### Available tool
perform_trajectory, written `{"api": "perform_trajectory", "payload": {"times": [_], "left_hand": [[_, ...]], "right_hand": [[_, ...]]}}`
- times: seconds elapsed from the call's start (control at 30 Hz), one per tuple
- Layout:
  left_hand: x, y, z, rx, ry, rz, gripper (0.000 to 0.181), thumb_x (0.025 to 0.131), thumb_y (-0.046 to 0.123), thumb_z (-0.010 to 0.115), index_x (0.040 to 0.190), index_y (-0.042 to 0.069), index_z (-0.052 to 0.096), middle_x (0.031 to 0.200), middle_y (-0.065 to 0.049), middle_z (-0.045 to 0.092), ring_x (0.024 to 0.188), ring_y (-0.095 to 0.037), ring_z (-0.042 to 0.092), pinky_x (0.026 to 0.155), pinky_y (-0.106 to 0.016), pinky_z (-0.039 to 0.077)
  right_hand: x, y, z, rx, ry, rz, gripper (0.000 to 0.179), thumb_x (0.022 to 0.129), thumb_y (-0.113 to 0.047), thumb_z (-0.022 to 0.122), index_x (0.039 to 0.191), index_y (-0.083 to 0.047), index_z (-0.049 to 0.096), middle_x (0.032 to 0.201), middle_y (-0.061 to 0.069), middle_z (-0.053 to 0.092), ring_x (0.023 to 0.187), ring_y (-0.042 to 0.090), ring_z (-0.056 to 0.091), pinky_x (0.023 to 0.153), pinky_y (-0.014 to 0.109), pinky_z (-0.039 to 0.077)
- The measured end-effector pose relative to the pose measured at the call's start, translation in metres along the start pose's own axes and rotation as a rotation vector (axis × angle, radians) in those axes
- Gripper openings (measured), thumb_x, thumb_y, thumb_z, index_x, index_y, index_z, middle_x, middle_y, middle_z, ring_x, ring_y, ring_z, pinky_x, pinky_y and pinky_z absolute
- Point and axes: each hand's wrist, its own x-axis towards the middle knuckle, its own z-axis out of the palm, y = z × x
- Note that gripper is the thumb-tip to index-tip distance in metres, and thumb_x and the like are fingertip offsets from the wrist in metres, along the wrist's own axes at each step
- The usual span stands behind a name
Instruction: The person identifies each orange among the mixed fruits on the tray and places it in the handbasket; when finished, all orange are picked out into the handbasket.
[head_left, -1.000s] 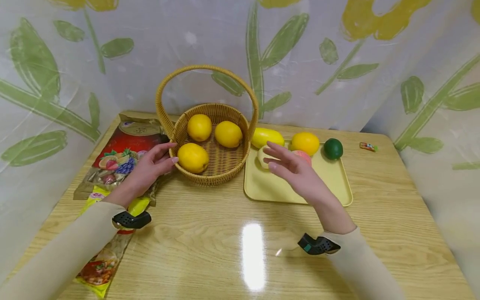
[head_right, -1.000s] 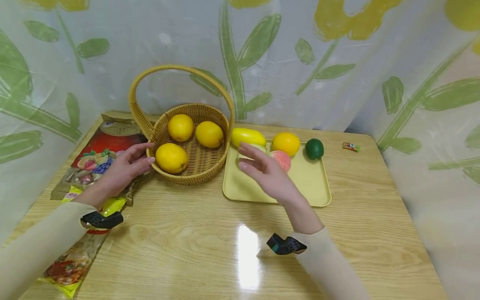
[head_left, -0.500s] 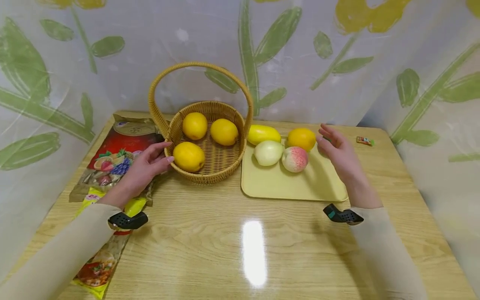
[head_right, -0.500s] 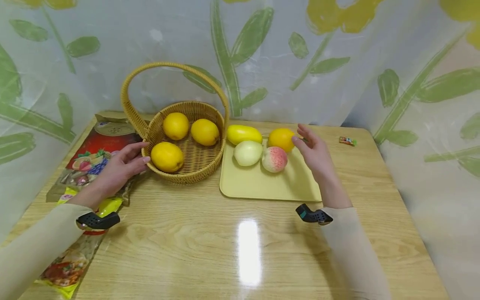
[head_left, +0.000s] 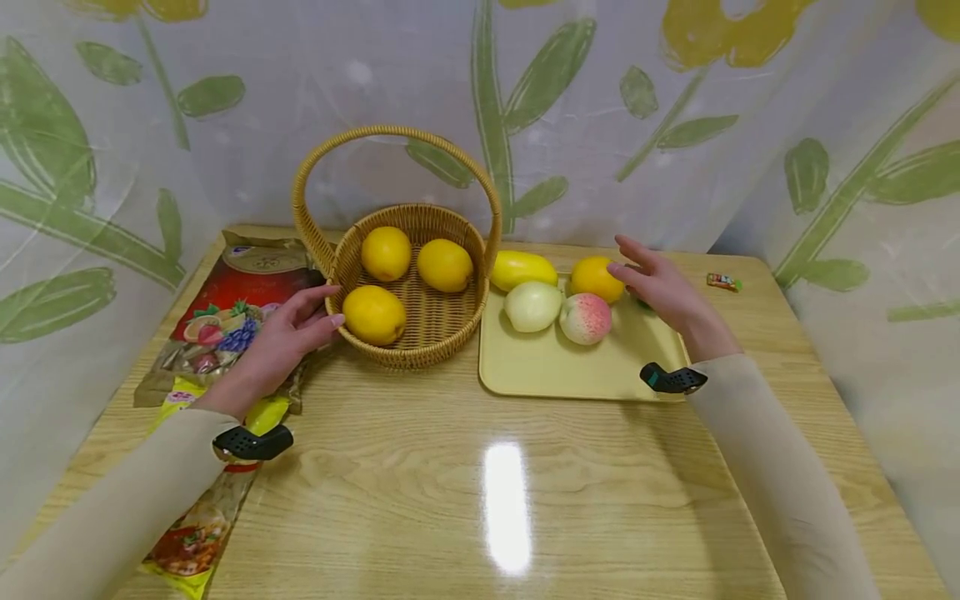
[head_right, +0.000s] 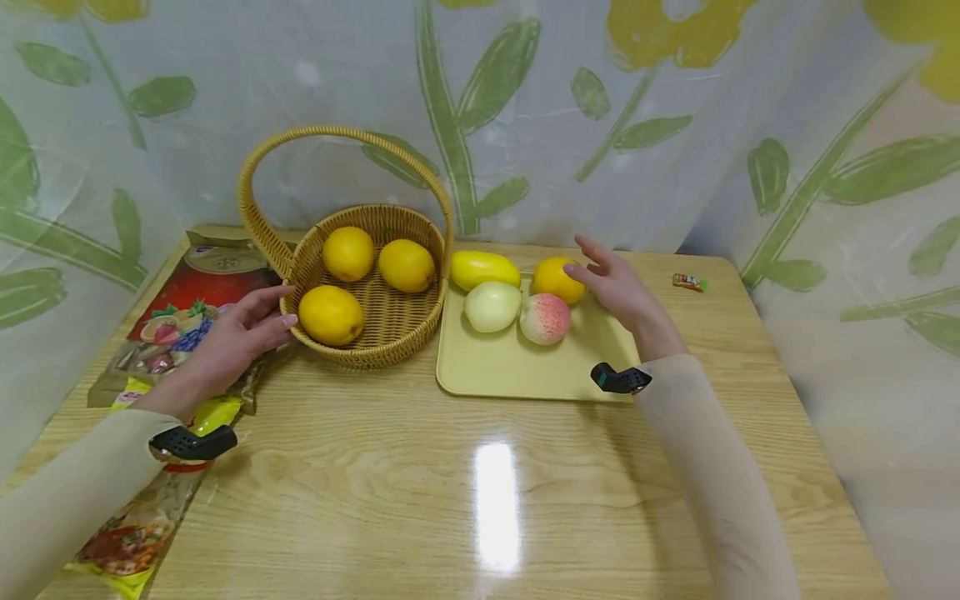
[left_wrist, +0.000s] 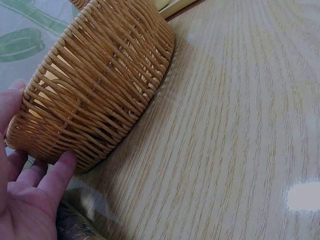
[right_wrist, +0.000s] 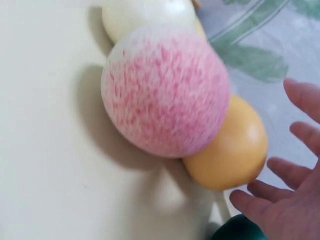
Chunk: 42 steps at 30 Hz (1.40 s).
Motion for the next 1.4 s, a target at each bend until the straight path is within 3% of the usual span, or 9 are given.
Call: {"api": "perform_trajectory", "payload": {"times": [0.13, 0.33, 0.6, 0.9, 1.07, 1.4], "left_hand": [[0.0, -0.001, -0.001, 0.001, 0.004, 0.004, 0.066, 0.096, 0.038, 0.061, 0.151, 0.014, 0.033, 0.156, -0.009, 0.028, 0.139, -0.026, 0.037, 0.088, -0.014, 0.047], [0.0, -0.003, -0.002, -0.017, -0.002, 0.014, 0.065, 0.097, 0.036, 0.061, 0.151, 0.013, 0.033, 0.157, -0.009, 0.027, 0.141, -0.026, 0.034, 0.089, -0.015, 0.048], [0.001, -0.004, -0.002, -0.019, -0.012, 0.016, 0.065, 0.097, 0.035, 0.06, 0.151, 0.012, 0.032, 0.158, -0.009, 0.026, 0.142, -0.026, 0.033, 0.089, -0.015, 0.048], [0.002, -0.003, -0.003, -0.018, -0.013, 0.011, 0.064, 0.098, 0.035, 0.061, 0.151, 0.013, 0.033, 0.158, -0.008, 0.026, 0.142, -0.025, 0.032, 0.088, -0.013, 0.047], [0.001, -0.002, -0.003, -0.011, -0.014, 0.012, 0.064, 0.097, 0.035, 0.061, 0.151, 0.012, 0.033, 0.158, -0.008, 0.026, 0.142, -0.025, 0.032, 0.088, -0.013, 0.047], [0.002, -0.003, -0.003, -0.016, -0.014, 0.013, 0.065, 0.097, 0.036, 0.061, 0.15, 0.011, 0.033, 0.157, -0.009, 0.027, 0.142, -0.026, 0.032, 0.088, -0.014, 0.048]], "right_hand": [[0.012, 0.003, 0.002, -0.02, -0.043, 0.02, 0.073, 0.097, -0.042, 0.059, 0.158, -0.029, 0.019, 0.163, 0.01, 0.01, 0.148, 0.028, 0.014, 0.115, 0.051, 0.025], [0.017, -0.003, 0.01, 0.054, -0.1, 0.04, 0.064, 0.101, -0.026, 0.055, 0.157, -0.023, 0.025, 0.164, 0.006, 0.006, 0.148, 0.029, 0.012, 0.113, 0.054, 0.028], [0.013, -0.009, 0.013, 0.025, -0.124, 0.021, 0.059, 0.099, -0.009, 0.057, 0.153, -0.011, 0.034, 0.16, 0.012, 0.019, 0.134, 0.036, 0.033, 0.108, 0.056, 0.034], [0.026, 0.013, 0.009, -0.097, -0.135, -0.08, 0.049, 0.102, -0.018, 0.055, 0.149, -0.016, 0.043, 0.158, 0.006, 0.027, 0.132, 0.029, 0.036, 0.099, 0.052, 0.043], [0.029, 0.013, 0.008, -0.102, -0.141, -0.075, 0.049, 0.102, -0.019, 0.053, 0.15, -0.015, 0.041, 0.157, 0.007, 0.026, 0.126, 0.031, 0.04, 0.098, 0.055, 0.043], [0.026, 0.006, 0.007, -0.137, -0.164, -0.042, 0.059, 0.1, -0.018, 0.058, 0.154, -0.016, 0.032, 0.16, 0.01, 0.018, 0.134, 0.036, 0.031, 0.11, 0.055, 0.03]]}}
